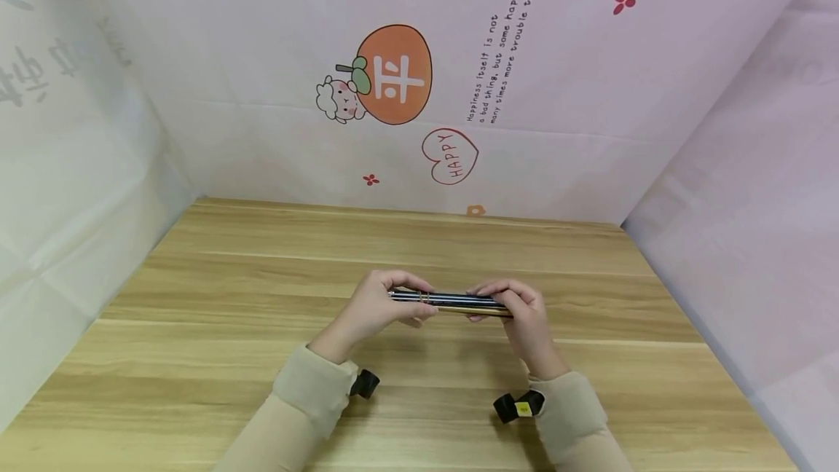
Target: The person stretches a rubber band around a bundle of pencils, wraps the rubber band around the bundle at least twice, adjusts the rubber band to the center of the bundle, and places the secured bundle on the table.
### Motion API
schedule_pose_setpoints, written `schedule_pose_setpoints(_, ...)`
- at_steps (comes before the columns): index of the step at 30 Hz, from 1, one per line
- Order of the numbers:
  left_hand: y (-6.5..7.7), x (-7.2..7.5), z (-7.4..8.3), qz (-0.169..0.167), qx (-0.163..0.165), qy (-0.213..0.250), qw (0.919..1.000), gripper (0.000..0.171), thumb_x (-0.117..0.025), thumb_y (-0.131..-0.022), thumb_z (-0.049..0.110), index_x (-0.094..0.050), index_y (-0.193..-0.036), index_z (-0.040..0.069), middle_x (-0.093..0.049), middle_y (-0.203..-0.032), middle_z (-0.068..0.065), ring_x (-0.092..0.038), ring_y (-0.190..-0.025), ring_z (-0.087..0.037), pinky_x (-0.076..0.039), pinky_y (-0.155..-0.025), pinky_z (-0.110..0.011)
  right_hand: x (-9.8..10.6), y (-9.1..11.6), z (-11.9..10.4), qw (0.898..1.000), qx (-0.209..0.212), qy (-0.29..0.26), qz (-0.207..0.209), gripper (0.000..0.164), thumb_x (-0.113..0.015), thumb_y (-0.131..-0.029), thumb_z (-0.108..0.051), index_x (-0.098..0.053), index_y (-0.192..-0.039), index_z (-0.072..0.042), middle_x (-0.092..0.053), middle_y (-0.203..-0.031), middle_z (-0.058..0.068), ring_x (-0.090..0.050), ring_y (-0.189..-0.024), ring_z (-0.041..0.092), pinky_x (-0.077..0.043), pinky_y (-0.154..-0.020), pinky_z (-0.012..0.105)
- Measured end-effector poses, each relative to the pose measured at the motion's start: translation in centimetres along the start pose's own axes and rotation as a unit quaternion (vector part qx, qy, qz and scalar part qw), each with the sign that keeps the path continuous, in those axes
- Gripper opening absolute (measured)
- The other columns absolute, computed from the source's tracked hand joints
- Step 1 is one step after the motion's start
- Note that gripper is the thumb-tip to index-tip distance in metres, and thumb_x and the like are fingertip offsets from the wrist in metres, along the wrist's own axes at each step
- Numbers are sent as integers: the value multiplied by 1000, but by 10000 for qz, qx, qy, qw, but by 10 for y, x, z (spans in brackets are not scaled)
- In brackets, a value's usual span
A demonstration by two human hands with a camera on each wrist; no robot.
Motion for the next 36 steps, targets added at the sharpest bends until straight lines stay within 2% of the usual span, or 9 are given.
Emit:
schedule_pose_setpoints(4, 1, 2, 0, -24, 117, 117, 9999, 34, -84, -78, 12, -73, -109, 3, -72, -99, -14, -73, -79, -31, -63, -67, -43, 0, -1, -1, 9994, -37, -319, -91, 41, -37, -97, 11, -74, -95, -6, -74, -100, 5, -73, -83, 17, -62, -68, 29)
schedule_pose_setpoints(8, 2, 7, 3, 53, 50, -13, 10000, 35, -84, -79, 14, -74, -111, 5, -71, -105, -16, -73, -80, -38, -63, -68, -43, 3, -3, 0, 9974, -543, -465, 95, 32, -45, -99, 7, -74, -98, -7, -74, -98, 4, -74, -82, 17, -62, -72, 28)
schedule_pose_setpoints(14, 3, 15, 4, -58, 41, -101, 9999, 39, -83, -80, 13, -72, -117, 6, -68, -120, -14, -74, -79, -32, -63, -74, -41, 14, -3, 0, 9893, -1219, -762, 261, 28, -52, -98, 6, -76, -93, -8, -76, -100, 7, -76, -85, 22, -61, -77, 26)
schedule_pose_setpoints(18, 5, 22, 6, 4, 94, -350, 9993, 37, -82, -81, 14, -73, -116, 8, -72, -113, -12, -74, -86, -31, -62, -79, -41, 17, -4, -2, 9884, -1329, -691, 242, 28, -54, -98, 5, -77, -95, -9, -76, -102, 6, -75, -87, 21, -60, -77, 25)
schedule_pose_setpoints(20, 5, 24, 7, 94, 25, -646, 9979, 33, -83, -81, 15, -75, -113, 10, -74, -107, -11, -73, -84, -26, -62, -77, -39, 16, -4, -3, 9883, -1378, -622, 191, 27, -55, -97, 5, -77, -96, -10, -76, -102, 6, -75, -88, 20, -60, -78, 26)
schedule_pose_setpoints(25, 7, 22, 13, 165, -265, -1528, 9878, 28, -84, -80, 22, -78, -107, 16, -76, -106, -4, -62, -77, -11, -54, -65, -25, 7, -5, 0, 9866, -1614, -229, -49, 25, -59, -95, 4, -77, -97, -13, -75, -100, 3, -75, -89, 18, -60, -83, 29)
schedule_pose_setpoints(31, 8, 15, 18, 165, -518, -1904, 9802, 27, -84, -80, 22, -79, -105, 15, -77, -101, -3, -59, -72, -7, -50, -60, -21, -2, -4, 2, 9855, -1693, -29, 34, 27, -62, -92, 7, -79, -94, -15, -76, -98, 3, -75, -89, 17, -60, -83, 29)
schedule_pose_setpoints(34, 9, 11, 21, 177, -830, -2292, 9697, 27, -83, -80, 23, -79, -105, 15, -77, -98, -3, -54, -64, -3, -46, -55, -19, -6, -3, 1, 9855, -1694, -5, 41, 26, -63, -92, 6, -79, -93, -15, -76, -99, 4, -74, -90, 18, -60, -83, 29)
schedule_pose_setpoints(36, 10, 9, 24, 261, -1048, -2643, 9584, 27, -83, -80, 24, -79, -105, 16, -78, -95, -2, -46, -56, -2, -39, -49, -18, -7, -3, 1, 9858, -1676, 74, 100, 25, -65, -91, 5, -79, -93, -15, -76, -98, 4, -74, -89, 18, -60, -82, 29)
Point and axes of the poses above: each hand's wrist, its own y-axis away from the middle knuckle, its own x-axis out of the back of the hand, z = x × y, the point moved 4 cm from there along -y, towards the middle knuckle
